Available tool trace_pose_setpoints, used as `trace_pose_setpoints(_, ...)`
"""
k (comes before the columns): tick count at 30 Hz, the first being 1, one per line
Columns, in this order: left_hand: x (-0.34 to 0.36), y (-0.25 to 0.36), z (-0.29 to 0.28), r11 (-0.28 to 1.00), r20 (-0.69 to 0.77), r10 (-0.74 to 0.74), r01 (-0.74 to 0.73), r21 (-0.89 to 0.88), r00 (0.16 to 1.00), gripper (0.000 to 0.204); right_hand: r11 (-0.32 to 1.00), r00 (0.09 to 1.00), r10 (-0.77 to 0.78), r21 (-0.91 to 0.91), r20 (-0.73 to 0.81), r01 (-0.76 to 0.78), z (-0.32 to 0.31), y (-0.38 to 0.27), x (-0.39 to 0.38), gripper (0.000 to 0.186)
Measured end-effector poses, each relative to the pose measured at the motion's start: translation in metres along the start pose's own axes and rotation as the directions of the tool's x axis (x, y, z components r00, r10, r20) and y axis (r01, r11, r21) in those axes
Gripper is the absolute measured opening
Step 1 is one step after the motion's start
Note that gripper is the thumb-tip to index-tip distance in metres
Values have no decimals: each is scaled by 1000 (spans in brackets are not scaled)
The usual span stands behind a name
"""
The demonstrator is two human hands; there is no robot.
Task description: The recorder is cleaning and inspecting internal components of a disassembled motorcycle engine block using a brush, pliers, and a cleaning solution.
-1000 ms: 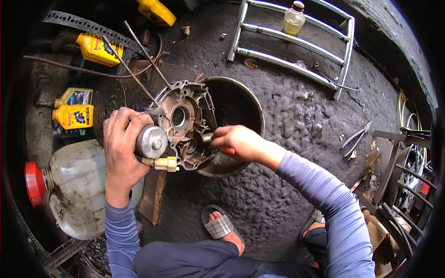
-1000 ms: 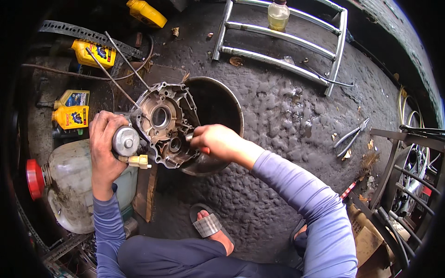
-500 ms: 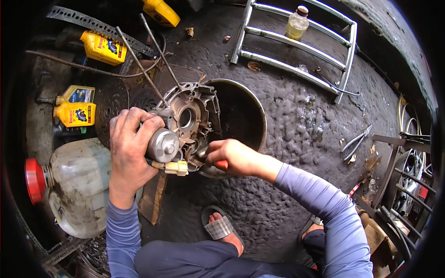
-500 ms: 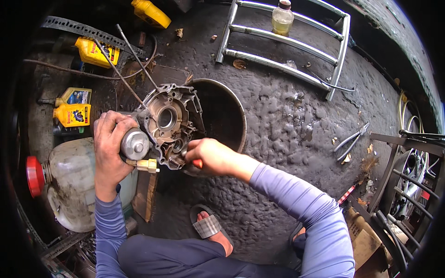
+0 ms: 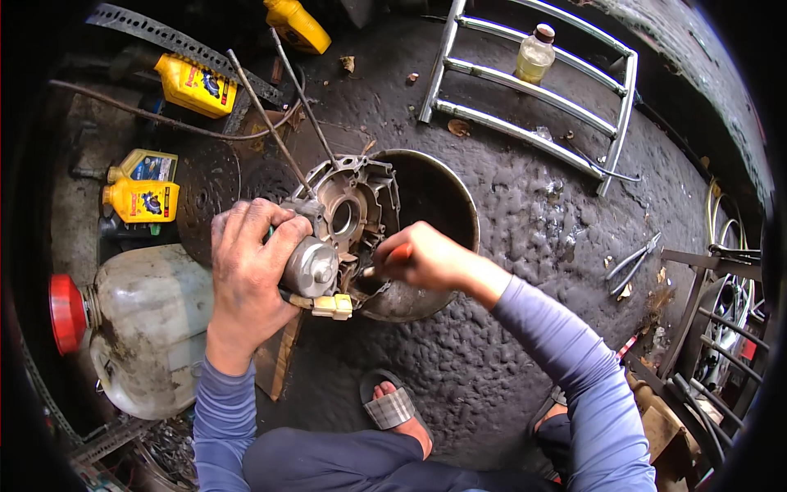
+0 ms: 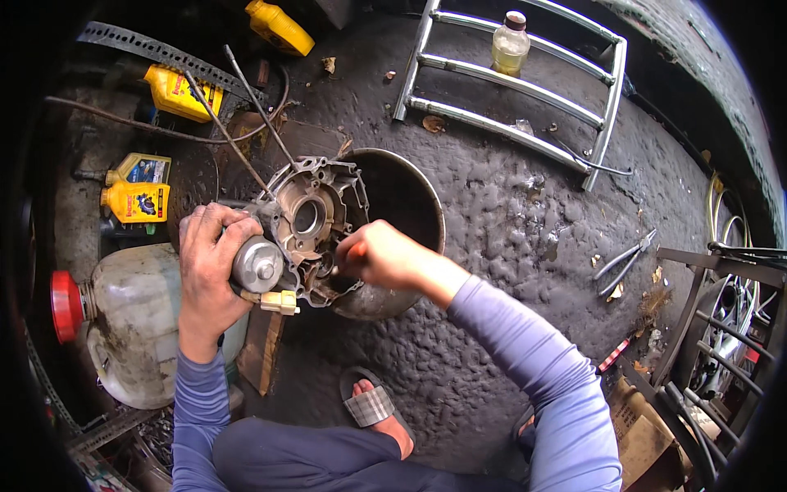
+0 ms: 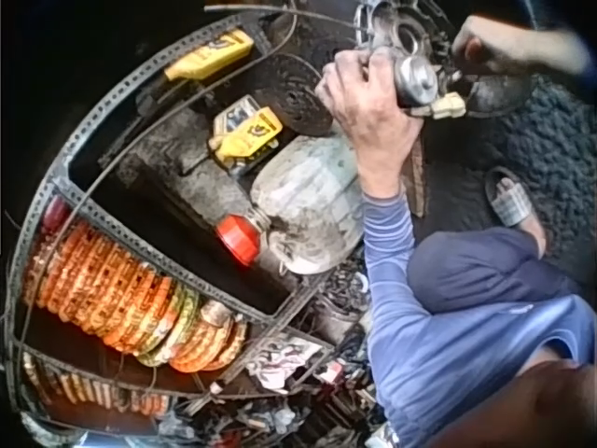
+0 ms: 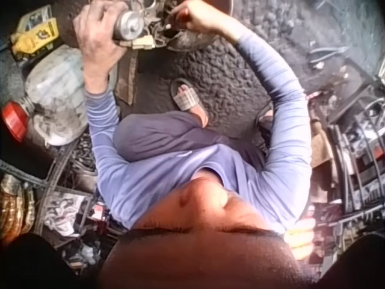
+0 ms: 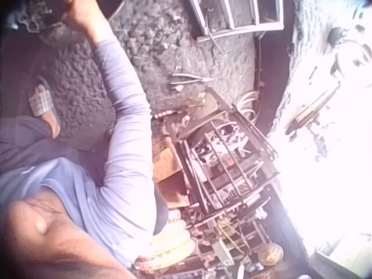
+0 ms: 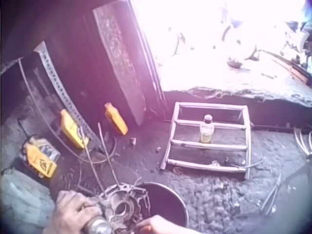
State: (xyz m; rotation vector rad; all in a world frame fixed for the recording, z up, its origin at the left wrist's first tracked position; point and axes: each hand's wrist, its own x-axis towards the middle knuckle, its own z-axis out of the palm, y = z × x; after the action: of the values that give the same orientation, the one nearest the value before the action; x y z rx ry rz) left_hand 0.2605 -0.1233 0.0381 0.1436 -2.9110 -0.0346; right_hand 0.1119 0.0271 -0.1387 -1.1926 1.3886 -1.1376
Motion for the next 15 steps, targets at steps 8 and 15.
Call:
trace_pose_setpoints(8,-3,0,-2,1000,5,-28,28,-10,1000,37,954,945,-246,-229,-218,195,28,-7,-12,14)
trace_pose_setpoints(15,-16,-14,3,1000,-24,-28,28,-11,999,37,754,895,316,656,-315,-35,40,-15,-21,10)
